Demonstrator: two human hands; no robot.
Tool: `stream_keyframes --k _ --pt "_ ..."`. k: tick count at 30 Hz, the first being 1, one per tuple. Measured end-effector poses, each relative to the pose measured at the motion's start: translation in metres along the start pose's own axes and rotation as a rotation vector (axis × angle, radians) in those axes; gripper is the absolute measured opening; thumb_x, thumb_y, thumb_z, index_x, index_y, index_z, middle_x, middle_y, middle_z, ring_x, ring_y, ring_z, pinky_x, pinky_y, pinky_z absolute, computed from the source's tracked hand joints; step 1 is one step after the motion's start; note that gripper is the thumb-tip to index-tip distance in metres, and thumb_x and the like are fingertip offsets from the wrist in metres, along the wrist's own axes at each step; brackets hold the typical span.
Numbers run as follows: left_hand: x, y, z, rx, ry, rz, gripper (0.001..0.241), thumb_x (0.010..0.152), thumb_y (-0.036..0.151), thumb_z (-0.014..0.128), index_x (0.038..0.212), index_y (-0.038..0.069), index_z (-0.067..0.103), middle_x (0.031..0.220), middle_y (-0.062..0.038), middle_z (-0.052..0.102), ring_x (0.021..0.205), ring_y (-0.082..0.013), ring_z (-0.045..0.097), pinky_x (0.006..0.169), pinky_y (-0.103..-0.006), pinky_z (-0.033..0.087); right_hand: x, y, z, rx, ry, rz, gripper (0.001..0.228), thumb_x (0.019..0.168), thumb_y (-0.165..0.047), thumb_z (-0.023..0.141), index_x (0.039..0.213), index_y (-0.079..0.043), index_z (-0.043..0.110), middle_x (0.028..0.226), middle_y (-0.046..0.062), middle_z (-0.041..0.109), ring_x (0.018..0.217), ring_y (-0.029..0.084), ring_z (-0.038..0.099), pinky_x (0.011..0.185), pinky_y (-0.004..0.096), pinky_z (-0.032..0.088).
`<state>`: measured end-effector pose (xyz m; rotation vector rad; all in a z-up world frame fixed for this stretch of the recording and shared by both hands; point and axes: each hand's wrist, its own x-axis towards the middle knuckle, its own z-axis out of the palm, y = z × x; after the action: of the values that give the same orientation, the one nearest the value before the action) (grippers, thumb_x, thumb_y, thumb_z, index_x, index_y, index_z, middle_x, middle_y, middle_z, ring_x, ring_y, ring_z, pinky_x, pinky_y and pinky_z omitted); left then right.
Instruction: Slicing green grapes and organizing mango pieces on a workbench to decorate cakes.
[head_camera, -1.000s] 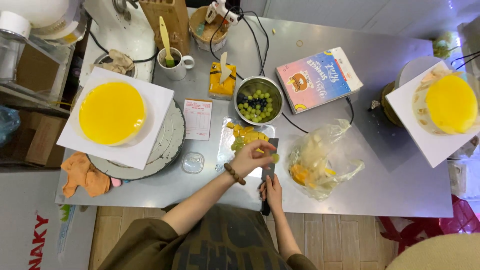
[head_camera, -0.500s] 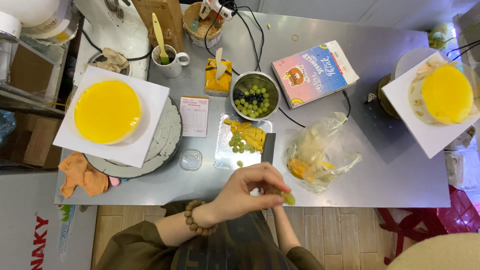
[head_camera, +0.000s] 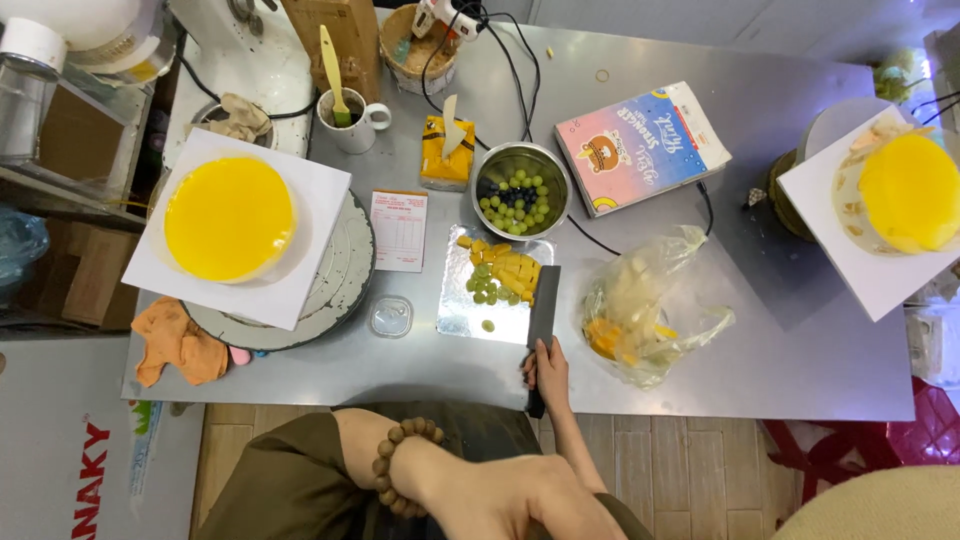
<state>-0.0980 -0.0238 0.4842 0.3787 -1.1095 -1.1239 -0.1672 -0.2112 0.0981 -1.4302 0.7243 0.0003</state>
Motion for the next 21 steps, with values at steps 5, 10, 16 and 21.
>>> stream_keyframes --k 5,10,16,21 --pt "0.003 -0.033 -0.040 -0.161 0.195 -0.085 0.010 0.099 0.010 0.073 0.108 0.011 0.067 0.124 -0.002 0.069 0.113 -0.0104 0.067 0.106 -0.0227 0.058 0.006 0.034 -0.007 0.085 -0.002 0.017 0.023 0.106 -0.024 0.048 0.113 -0.004 0.055 0.061 0.008 0.059 0.038 0.013 0.043 0.037 0.028 0.037" --pt "-0.016 -0.077 -0.110 0.204 0.536 -0.166 0.014 0.089 0.001 0.074 0.100 0.007 0.068 0.106 0.000 0.065 0.095 -0.0083 0.065 0.090 -0.0214 0.054 0.007 0.037 -0.011 0.077 -0.006 -0.021 0.027 0.104 -0.020 0.048 0.124 -0.004 0.054 0.061 0.009 0.060 0.038 0.014 0.044 0.036 0.028 0.036" --pt "-0.200 -0.220 -0.202 1.185 0.543 -1.297 0.027 0.074 0.017 0.085 0.097 0.014 0.073 0.095 0.001 0.075 0.088 -0.0161 0.068 0.080 -0.0317 0.051 0.002 0.004 -0.003 0.026 0.015 0.054 0.027 0.105 -0.025 0.048 0.116 -0.002 0.058 0.058 0.010 0.059 0.035 0.015 0.042 0.035 0.029 0.035" --pt "-0.299 -0.224 -0.157 1.525 0.829 -1.252 0.007 0.079 0.006 0.060 0.086 0.007 0.064 0.091 -0.013 0.069 0.084 -0.0362 0.066 0.078 -0.0456 0.054 0.001 0.001 -0.003 -0.037 0.006 0.035 0.029 0.106 -0.025 0.047 0.115 0.000 0.059 0.057 0.009 0.060 0.037 0.014 0.045 0.037 0.028 0.038"
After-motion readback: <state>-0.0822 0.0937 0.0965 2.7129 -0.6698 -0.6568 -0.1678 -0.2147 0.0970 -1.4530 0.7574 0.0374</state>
